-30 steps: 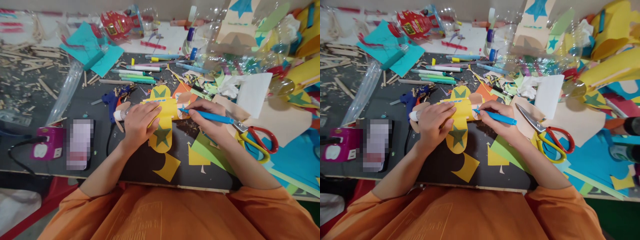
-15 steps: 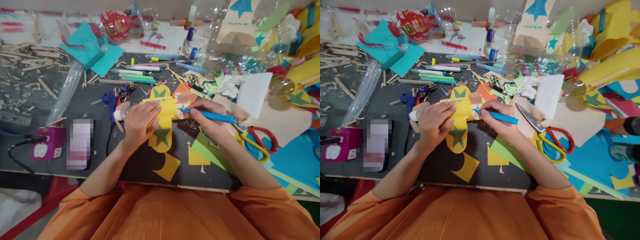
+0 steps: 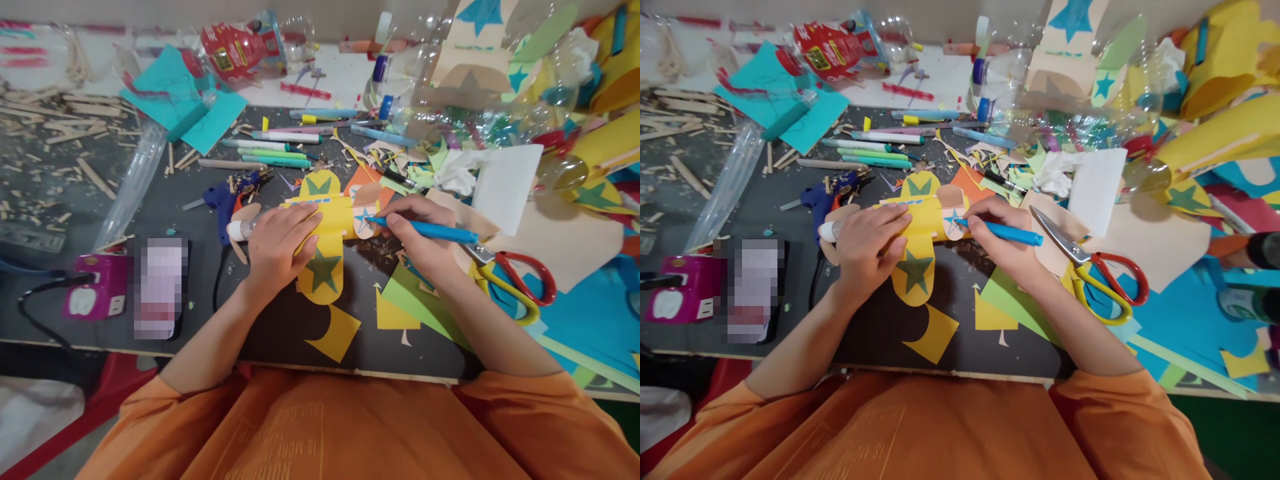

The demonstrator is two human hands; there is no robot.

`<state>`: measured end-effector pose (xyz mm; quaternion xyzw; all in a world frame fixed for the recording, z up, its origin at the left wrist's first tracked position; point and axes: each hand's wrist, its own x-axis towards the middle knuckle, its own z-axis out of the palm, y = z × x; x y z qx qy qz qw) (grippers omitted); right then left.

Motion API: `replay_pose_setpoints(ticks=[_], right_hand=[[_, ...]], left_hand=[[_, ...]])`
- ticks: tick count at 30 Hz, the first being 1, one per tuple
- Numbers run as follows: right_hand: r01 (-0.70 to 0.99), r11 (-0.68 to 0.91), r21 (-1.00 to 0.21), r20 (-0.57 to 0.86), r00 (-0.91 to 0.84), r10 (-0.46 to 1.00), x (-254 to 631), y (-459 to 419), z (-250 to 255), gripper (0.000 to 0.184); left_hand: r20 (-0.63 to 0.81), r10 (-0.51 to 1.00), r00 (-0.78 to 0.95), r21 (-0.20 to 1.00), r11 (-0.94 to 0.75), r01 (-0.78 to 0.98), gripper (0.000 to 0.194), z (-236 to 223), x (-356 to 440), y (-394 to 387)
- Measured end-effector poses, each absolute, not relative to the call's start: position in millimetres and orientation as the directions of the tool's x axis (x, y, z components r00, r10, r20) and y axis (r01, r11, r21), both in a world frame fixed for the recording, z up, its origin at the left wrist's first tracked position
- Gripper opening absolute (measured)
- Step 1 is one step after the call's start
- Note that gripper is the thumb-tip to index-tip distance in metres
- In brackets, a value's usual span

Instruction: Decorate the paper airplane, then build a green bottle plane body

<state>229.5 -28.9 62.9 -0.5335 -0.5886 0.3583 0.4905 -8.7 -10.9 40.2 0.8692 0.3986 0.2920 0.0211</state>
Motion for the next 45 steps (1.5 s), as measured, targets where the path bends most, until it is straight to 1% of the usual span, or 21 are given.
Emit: replay_pose_setpoints(ticks=[7, 13, 17, 25, 30, 36, 39, 42, 45], right_hand=[[0.295, 0.158, -0.942, 0.178, 0.039, 0.983, 227.7, -28.7, 67.5, 0.01], [0.312, 0.128, -0.942, 0.148, 0.039, 0.988, 228.8, -29.0, 67.7, 0.011], [0.346, 0.141, -0.927, 0.158, 0.022, 0.987, 229.8, -29.1, 65.2, 0.015], [0.316, 0.177, -0.932, 0.198, 0.035, 0.98, 228.8, -28.2, 65.2, 0.012], [0.315, 0.151, -0.937, 0.174, 0.046, 0.984, 228.7, -28.7, 64.1, 0.011], [0.277, 0.157, -0.948, 0.177, 0.049, 0.983, 229.4, -29.0, 64.7, 0.01], [0.304, 0.156, -0.94, 0.173, 0.027, 0.985, 229.4, -28.6, 66.7, 0.012], [0.284, 0.175, -0.943, 0.194, 0.041, 0.98, 229.5, -28.2, 67.5, 0.011], [0.289, 0.164, -0.943, 0.178, 0.021, 0.984, 230.0, -27.9, 67.0, 0.011]], left_hand=[[0.546, 0.655, 0.522, 0.262, -0.726, 0.636, 0.028, 40.7, -9.0, -10.2], [0.485, 0.7, 0.525, 0.259, -0.688, 0.678, 0.03, 41.5, -9.1, -9.7], [0.487, 0.708, 0.512, 0.264, -0.678, 0.686, 0.031, 39.9, -9.5, -10.4], [0.515, 0.688, 0.512, 0.256, -0.693, 0.674, 0.028, 40.2, -8.7, -10.5], [0.545, 0.665, 0.511, 0.279, -0.719, 0.637, 0.027, 41.8, -8.2, -10.9], [0.597, 0.616, 0.514, 0.238, -0.748, 0.62, 0.027, 41.7, -7.9, -10.3], [0.569, 0.645, 0.511, 0.26, -0.73, 0.632, 0.028, 41.6, -7.9, -10.2], [0.523, 0.68, 0.513, 0.279, -0.706, 0.651, 0.03, 41.2, -8.2, -10.5], [0.539, 0.667, 0.515, 0.273, -0.717, 0.642, 0.03, 40.7, -8.6, -10.7]])
